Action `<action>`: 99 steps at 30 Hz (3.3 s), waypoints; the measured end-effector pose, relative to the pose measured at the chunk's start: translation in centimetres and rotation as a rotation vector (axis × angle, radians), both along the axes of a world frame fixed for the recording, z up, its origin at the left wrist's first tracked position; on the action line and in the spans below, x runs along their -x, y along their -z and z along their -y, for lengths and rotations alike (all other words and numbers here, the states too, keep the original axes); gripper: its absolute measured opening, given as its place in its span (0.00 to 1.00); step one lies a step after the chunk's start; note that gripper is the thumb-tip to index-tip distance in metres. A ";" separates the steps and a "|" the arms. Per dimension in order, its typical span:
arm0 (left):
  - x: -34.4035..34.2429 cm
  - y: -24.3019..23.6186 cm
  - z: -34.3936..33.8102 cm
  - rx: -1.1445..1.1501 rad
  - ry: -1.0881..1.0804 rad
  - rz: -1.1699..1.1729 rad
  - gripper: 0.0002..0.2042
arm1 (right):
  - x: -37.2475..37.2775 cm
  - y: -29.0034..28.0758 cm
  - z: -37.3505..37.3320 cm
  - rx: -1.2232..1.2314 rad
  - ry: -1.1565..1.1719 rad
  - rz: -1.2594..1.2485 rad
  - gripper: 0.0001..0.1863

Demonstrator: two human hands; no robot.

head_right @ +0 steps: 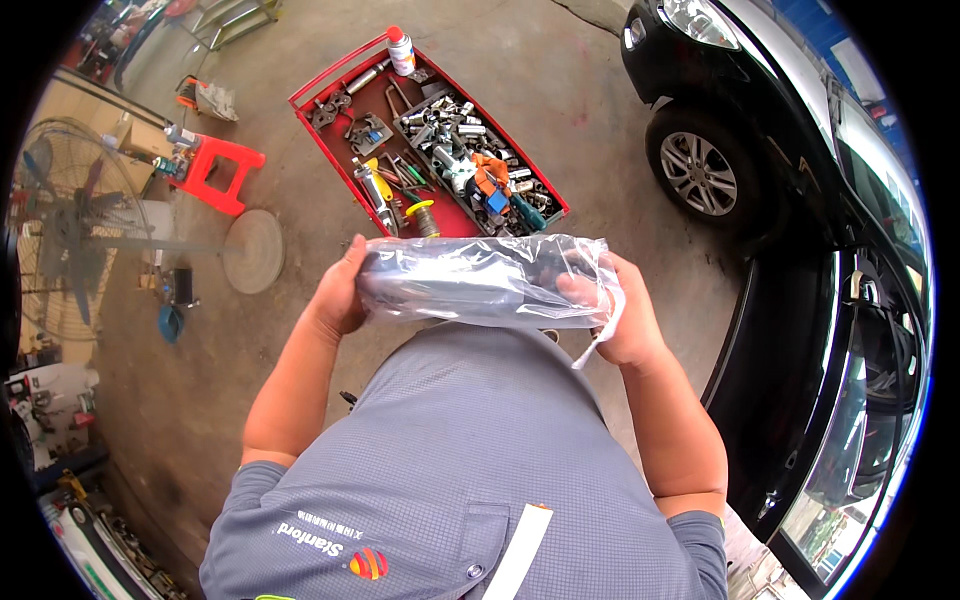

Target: The person removes a screw from a car door panel, retrieves a flashlight and screwdriver, and uses them to inspect and pry at the door handle area. They then unwrap a new door handle assembly and examine it closely.

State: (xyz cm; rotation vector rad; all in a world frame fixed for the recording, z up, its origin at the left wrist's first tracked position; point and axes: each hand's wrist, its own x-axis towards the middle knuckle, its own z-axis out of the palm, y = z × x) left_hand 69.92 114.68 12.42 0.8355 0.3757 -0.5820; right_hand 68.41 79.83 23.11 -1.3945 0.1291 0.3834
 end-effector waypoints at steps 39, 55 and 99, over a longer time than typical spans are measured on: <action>-9.6 12.5 -9.7 -0.461 -0.205 0.001 0.19 | -0.5 4.4 1.5 -0.107 0.381 -0.100 0.08; -19.4 19.9 -13.3 -1.310 -0.194 0.116 0.27 | -3.1 4.3 2.8 -0.191 0.721 -0.143 0.07; -6.9 7.3 7.6 -0.039 0.112 0.012 0.12 | -9.8 15.2 -7.1 0.240 -0.217 -0.291 0.20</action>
